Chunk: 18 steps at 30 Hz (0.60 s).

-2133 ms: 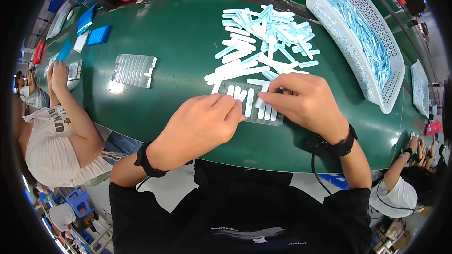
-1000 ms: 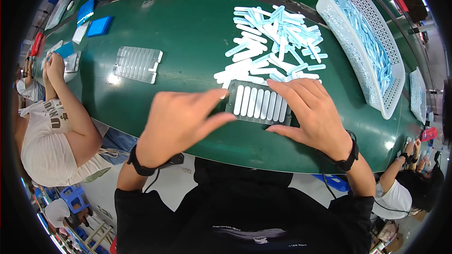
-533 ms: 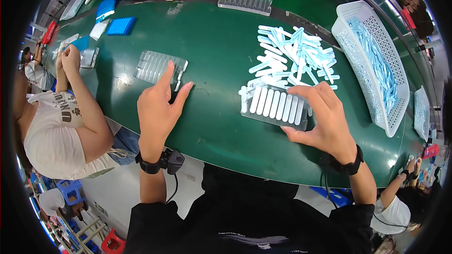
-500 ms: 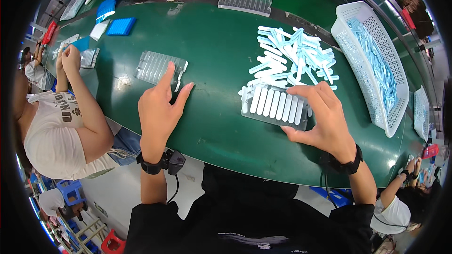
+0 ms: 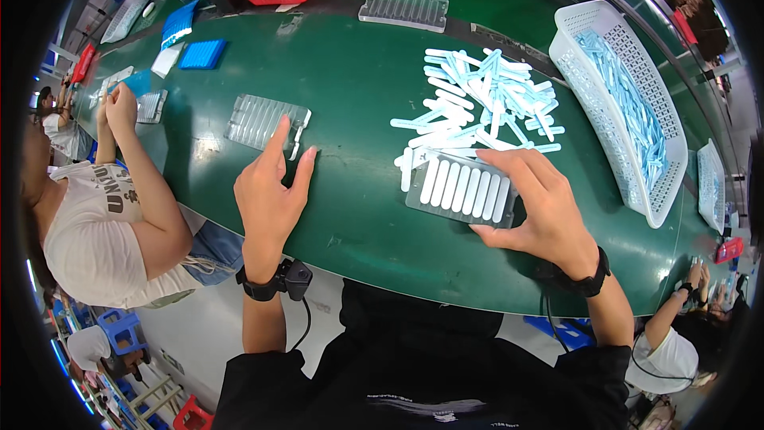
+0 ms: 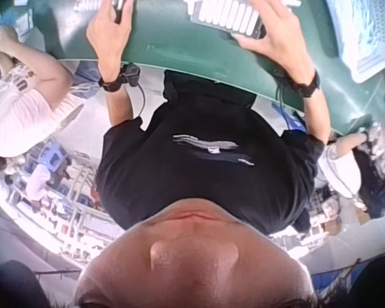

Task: The person picks up white strips and places them into the slots of a plastic tray by hand. Once the tray is filled, they move it aside and pull a new tray forward to repeat the process.

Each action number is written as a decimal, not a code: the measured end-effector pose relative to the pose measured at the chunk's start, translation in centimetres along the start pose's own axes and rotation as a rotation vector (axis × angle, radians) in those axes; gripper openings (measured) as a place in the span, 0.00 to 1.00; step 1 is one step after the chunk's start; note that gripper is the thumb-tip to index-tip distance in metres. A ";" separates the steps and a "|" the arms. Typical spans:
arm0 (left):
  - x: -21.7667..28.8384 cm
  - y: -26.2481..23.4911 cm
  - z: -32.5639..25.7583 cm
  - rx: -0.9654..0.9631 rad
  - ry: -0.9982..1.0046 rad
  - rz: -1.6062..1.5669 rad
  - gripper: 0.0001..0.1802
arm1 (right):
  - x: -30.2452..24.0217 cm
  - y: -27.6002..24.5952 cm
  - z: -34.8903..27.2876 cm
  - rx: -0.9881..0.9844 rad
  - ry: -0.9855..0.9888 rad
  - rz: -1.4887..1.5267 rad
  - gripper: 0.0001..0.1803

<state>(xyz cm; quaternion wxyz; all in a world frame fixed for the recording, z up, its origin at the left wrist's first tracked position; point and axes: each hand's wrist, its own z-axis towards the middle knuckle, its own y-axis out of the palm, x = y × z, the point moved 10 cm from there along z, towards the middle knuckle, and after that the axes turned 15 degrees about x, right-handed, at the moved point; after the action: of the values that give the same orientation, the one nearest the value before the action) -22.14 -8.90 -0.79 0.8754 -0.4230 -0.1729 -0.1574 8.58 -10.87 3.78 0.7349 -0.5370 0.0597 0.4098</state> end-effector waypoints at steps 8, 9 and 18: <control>2.4 -0.5 -0.7 -0.094 0.028 -0.061 0.21 | 0.8 -1.9 2.4 0.194 0.029 0.067 0.40; 3.7 -0.8 -1.1 -0.057 0.083 -0.082 0.20 | 0.6 -1.5 3.9 0.191 0.041 0.089 0.39; 9.7 -2.1 -6.1 -0.077 0.117 -0.169 0.17 | -0.1 11.6 17.8 0.165 -0.192 0.051 0.40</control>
<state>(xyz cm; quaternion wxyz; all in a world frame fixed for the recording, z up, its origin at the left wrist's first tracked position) -13.34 -16.20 1.31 0.8507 -0.4302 -0.1504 -0.2618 -5.50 4.98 2.68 0.7682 -0.4312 0.0363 0.4718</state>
